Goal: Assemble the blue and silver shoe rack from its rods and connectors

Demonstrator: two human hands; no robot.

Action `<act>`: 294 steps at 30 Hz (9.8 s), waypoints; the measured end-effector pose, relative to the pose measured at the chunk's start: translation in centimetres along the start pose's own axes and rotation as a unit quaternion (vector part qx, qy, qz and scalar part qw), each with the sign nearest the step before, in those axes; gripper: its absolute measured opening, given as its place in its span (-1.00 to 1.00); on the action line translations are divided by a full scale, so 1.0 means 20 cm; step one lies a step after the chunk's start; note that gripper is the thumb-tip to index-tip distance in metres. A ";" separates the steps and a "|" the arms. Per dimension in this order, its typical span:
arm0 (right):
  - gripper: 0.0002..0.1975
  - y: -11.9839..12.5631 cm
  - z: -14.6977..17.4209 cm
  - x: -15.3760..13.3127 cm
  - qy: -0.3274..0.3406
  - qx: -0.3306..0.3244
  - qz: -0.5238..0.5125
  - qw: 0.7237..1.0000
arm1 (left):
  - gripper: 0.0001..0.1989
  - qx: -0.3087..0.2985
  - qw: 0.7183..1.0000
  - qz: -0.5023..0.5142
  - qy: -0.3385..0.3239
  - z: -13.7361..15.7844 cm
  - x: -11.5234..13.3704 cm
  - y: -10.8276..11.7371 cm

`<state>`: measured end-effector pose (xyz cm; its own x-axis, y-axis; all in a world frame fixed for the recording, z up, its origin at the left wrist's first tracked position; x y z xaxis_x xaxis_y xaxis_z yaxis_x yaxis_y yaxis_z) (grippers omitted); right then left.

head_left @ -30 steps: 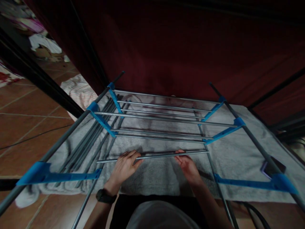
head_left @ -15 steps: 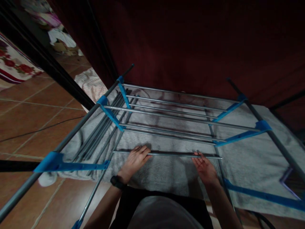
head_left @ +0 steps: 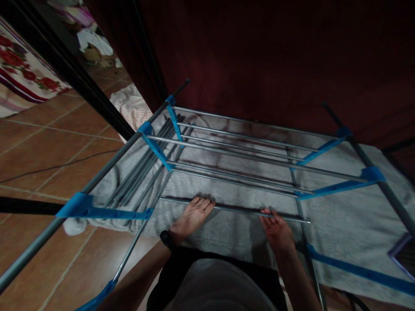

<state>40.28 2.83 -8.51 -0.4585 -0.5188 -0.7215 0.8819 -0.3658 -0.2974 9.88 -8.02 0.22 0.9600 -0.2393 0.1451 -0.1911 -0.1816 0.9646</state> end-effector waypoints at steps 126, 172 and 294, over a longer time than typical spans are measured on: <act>-0.92 0.05 -0.03 -0.14 0.062 0.052 -0.123 0.989 | -0.68 0.160 0.921 -0.100 0.341 0.31 -0.50 0.13; -0.83 0.03 0.00 -0.14 0.109 0.028 -0.109 0.988 | -0.73 0.169 0.958 -0.086 0.213 0.26 -0.45 0.10; -0.92 0.01 0.02 -0.16 0.117 -0.003 -0.127 0.985 | -0.77 0.249 0.932 -0.084 0.249 0.28 -0.45 0.15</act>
<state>41.90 4.08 -6.02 -0.6266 -0.2189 -0.7479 0.7435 -0.4556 -0.4896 -0.40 -11.85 0.52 0.9372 0.2824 0.2046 0.0189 -0.6269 0.7789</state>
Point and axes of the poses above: each hand's wrist, its own z-axis away from the middle knuckle, its own y-axis out of the back of the hand, x = y × z, the point moved 6 cm from there along -z, towards the middle knuckle, and after that the axes turned 6 degrees about x, right-handed, at the moved point
